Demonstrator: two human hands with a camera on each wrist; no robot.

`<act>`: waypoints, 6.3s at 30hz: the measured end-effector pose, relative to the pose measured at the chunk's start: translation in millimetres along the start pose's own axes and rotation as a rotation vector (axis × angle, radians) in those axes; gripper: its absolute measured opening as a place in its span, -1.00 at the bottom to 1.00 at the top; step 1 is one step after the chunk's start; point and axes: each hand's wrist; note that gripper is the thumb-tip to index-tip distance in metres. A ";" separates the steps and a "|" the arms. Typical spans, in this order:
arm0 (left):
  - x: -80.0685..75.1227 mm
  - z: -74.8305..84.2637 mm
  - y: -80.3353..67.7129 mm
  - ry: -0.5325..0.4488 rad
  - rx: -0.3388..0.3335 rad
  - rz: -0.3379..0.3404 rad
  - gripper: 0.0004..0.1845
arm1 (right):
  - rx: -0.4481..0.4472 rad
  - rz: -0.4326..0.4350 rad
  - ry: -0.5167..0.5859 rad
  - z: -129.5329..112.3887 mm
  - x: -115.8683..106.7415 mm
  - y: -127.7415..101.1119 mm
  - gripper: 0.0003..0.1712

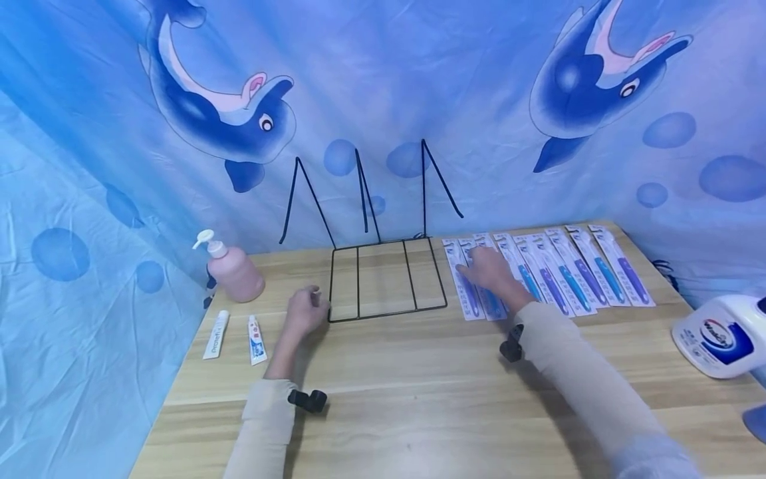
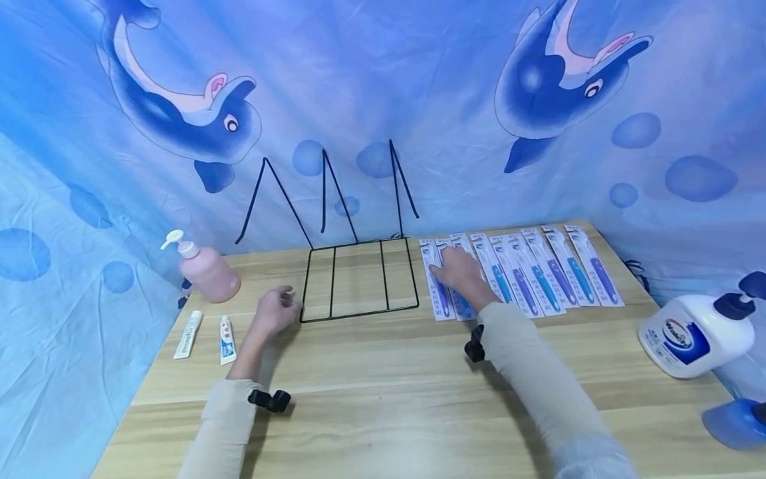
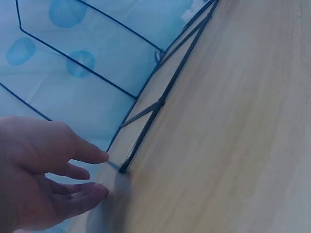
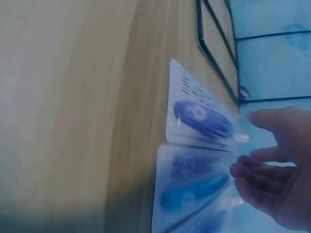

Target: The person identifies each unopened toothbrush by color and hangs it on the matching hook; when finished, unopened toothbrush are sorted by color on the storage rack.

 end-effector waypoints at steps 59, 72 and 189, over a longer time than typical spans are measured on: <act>17.6 -2.1 1.0 -0.080 -0.066 0.063 -0.59 | -0.766 0.829 0.420 -165.3 -62.0 -90.0 -0.76; 17.2 -2.1 1.0 -0.078 -0.091 0.081 -0.58 | -0.617 0.753 0.363 -182.3 -41.8 -42.8 -0.76; 21.4 2.2 -3.5 -0.142 -0.118 0.076 -0.58 | -0.520 0.695 0.240 -85.1 -130.1 -106.2 -0.76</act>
Point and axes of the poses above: each hand's wrist, its own y-axis towards the middle knuckle, its own x-axis out of the palm, z = x × y, and after that the axes turned 11 degrees about z, right-handed
